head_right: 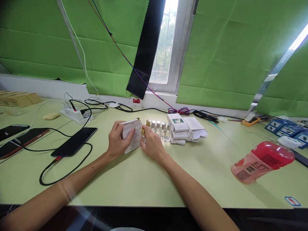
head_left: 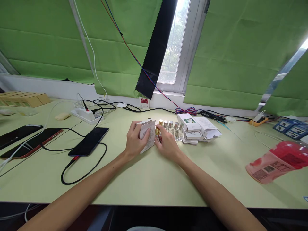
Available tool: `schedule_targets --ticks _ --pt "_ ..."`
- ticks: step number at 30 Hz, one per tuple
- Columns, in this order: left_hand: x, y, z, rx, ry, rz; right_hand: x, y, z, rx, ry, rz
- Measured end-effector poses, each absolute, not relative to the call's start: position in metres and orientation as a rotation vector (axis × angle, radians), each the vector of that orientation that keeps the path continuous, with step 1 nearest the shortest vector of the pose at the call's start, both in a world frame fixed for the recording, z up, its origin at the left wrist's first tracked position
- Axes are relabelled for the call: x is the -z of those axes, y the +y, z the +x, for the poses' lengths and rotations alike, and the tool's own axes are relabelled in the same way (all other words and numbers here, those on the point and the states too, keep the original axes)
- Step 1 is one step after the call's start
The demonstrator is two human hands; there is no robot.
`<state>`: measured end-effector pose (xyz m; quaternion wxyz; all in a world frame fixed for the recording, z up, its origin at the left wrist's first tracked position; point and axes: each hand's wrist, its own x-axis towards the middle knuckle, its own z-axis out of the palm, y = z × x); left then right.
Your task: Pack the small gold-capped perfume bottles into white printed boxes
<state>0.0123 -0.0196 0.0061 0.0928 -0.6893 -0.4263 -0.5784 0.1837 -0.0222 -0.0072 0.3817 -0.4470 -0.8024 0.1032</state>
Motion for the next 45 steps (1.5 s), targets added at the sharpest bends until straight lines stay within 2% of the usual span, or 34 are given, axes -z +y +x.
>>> schedule_targets --ticks 36,45 --pt "0.003 -0.013 0.014 1.738 -1.232 -2.017 0.008 -0.025 0.18 -0.148 -1.973 -1.276" --pt "0.006 -0.011 0.012 1.753 -1.047 -2.055 0.007 -0.027 0.179 -0.057 -1.984 -1.319"
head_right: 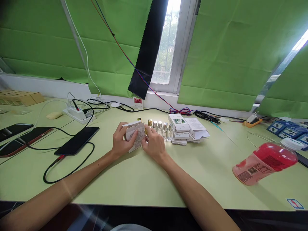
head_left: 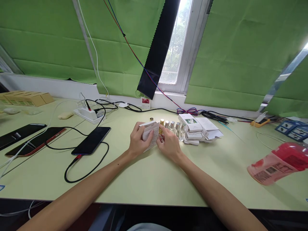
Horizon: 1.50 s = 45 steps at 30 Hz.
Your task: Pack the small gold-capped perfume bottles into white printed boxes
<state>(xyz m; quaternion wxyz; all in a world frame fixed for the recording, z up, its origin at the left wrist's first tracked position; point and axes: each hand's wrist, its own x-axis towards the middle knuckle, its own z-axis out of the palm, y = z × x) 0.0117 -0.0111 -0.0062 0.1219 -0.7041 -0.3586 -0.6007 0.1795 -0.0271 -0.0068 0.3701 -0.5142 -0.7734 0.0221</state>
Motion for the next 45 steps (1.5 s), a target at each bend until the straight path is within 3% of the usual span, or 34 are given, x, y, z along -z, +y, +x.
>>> schedule_targets --ticks 15,27,45 --pt "0.001 -0.015 0.009 1.785 -0.963 -2.156 0.006 -0.026 0.18 -0.058 -1.964 -1.31" --pt "-0.005 -0.018 0.004 2.028 -1.108 -2.256 0.001 -0.025 0.183 -0.103 -1.988 -1.369" --pt "-0.011 -0.02 0.003 1.789 -0.927 -2.414 -0.002 -0.022 0.186 -0.171 -2.02 -1.453"
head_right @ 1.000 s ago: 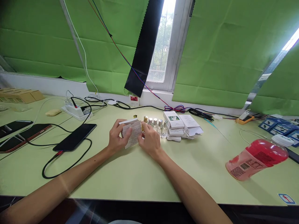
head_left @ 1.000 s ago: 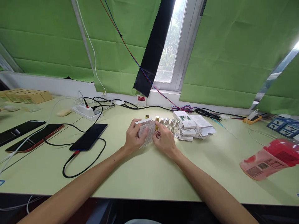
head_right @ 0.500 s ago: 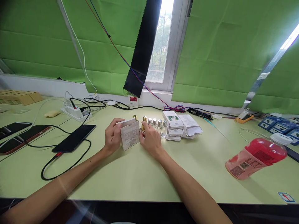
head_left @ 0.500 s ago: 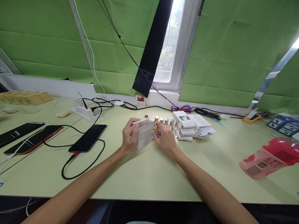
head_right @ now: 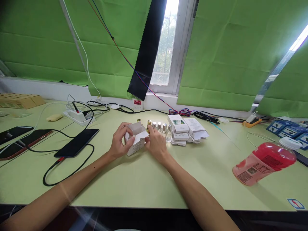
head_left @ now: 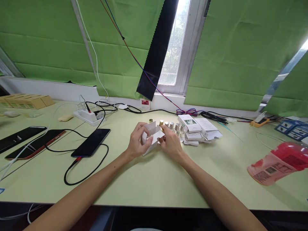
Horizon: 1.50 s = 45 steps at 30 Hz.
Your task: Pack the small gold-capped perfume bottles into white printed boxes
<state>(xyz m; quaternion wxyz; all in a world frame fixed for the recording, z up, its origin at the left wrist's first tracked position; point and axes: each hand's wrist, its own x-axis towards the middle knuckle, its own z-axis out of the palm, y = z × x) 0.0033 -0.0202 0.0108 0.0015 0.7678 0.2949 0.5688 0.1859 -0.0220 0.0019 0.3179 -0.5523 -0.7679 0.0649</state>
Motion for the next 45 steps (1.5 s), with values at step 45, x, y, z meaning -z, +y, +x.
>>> schedule_targets --ticks 45 --pt "-0.014 -0.017 0.002 -2.178 1.336 2.299 0.013 -0.013 0.189 -0.347 -1.641 -1.184"
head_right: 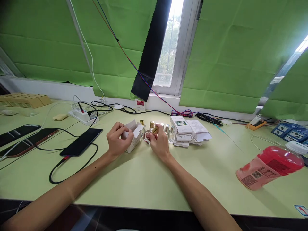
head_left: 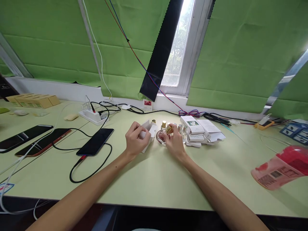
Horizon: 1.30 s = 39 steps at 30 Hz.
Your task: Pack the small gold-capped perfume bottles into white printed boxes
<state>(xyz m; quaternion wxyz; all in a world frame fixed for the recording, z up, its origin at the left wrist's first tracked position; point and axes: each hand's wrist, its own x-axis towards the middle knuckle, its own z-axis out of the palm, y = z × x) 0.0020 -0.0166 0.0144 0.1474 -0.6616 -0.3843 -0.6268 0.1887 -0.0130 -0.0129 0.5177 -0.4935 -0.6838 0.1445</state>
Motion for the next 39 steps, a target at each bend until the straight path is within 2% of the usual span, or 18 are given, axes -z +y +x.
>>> schedule_targets --ticks 11,24,39 --pt "-0.011 -0.023 0.009 1.739 -1.192 -2.078 0.004 -0.018 0.189 -0.562 -1.27 -1.049" --pt "-0.01 -0.026 0.012 1.557 -1.188 -2.262 0.001 -0.023 0.185 -0.438 -1.129 -1.044" --pt "-0.009 -0.034 0.016 1.336 -1.226 -2.422 -0.003 -0.031 0.181 -0.537 -1.045 -0.898"
